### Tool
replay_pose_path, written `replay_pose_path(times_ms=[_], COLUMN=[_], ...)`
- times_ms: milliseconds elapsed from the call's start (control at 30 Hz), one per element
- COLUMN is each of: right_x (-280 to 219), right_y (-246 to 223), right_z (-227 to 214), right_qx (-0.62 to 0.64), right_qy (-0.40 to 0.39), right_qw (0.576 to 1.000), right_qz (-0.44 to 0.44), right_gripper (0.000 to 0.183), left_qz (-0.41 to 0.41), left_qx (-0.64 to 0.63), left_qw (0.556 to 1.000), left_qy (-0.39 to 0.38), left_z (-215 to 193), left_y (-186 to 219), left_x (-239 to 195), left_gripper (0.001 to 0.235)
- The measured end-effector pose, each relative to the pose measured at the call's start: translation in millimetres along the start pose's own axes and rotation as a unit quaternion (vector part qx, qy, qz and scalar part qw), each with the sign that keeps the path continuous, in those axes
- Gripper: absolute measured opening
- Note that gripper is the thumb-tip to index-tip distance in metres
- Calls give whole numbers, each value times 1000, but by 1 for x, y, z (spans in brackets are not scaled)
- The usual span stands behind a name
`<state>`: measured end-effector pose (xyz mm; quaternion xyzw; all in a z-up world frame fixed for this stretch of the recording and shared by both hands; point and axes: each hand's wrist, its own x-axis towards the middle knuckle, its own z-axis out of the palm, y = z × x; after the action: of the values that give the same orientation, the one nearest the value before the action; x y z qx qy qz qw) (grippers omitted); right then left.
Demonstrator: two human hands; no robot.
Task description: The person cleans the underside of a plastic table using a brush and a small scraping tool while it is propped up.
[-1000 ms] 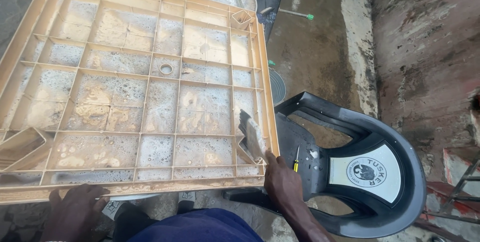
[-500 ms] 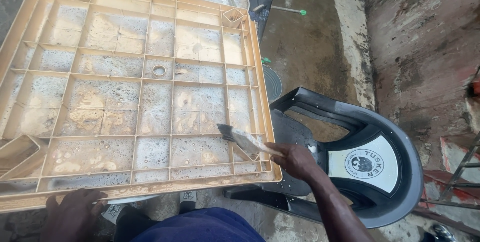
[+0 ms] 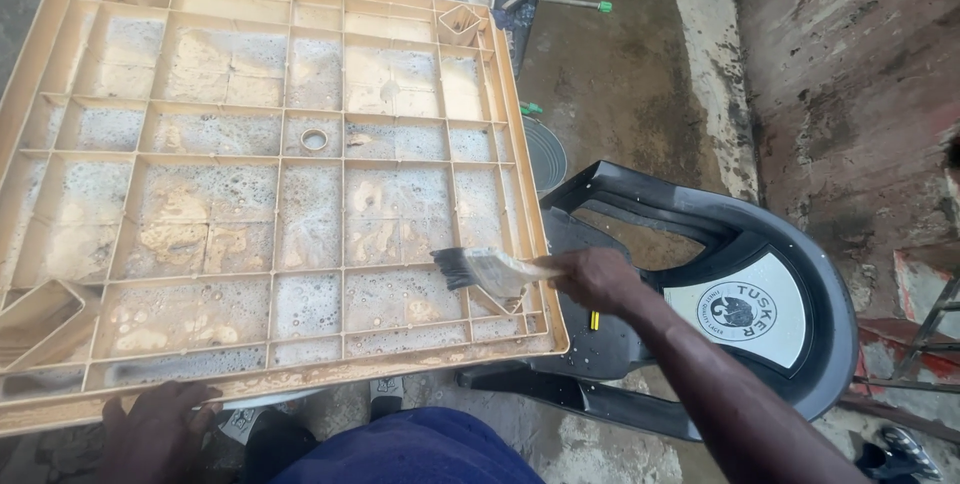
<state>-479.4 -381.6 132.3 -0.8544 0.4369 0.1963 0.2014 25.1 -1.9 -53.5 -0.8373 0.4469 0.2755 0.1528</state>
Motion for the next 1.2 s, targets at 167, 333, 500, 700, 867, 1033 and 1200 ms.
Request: replay_pose_path(times_ms=[167, 333, 500, 700, 867, 1033, 1200], right_x=[-39, -64, -66, -85, -103, -81, -72], right_y=[-48, -109, -102, -100, -94, -82, -96], right_z=[54, 52, 108, 81, 28, 30, -19], right_qx=[121, 345, 295, 298, 201, 141, 289], right_qy=[31, -11, 133, 153, 60, 25, 81], right_qw=[966, 866, 905, 895, 927, 958, 936], right_qz=[224, 360, 276, 294, 310, 249, 186], right_gripper=[55, 67, 61, 61, 61, 42, 32], left_qz=[-29, -15, -46, -40, -17, -31, -16], left_qx=[47, 31, 64, 59, 7, 42, -1], left_qw=[998, 999, 996, 996, 999, 997, 999], left_qy=[-42, -27, -40, -51, -36, -56, -39], left_z=[1, 2, 16, 14, 23, 17, -7], left_y=[7, 4, -3, -2, -10, -1, 6], left_x=[10, 8, 22, 23, 23, 22, 5], left_gripper=[36, 37, 39, 37, 38, 38, 36])
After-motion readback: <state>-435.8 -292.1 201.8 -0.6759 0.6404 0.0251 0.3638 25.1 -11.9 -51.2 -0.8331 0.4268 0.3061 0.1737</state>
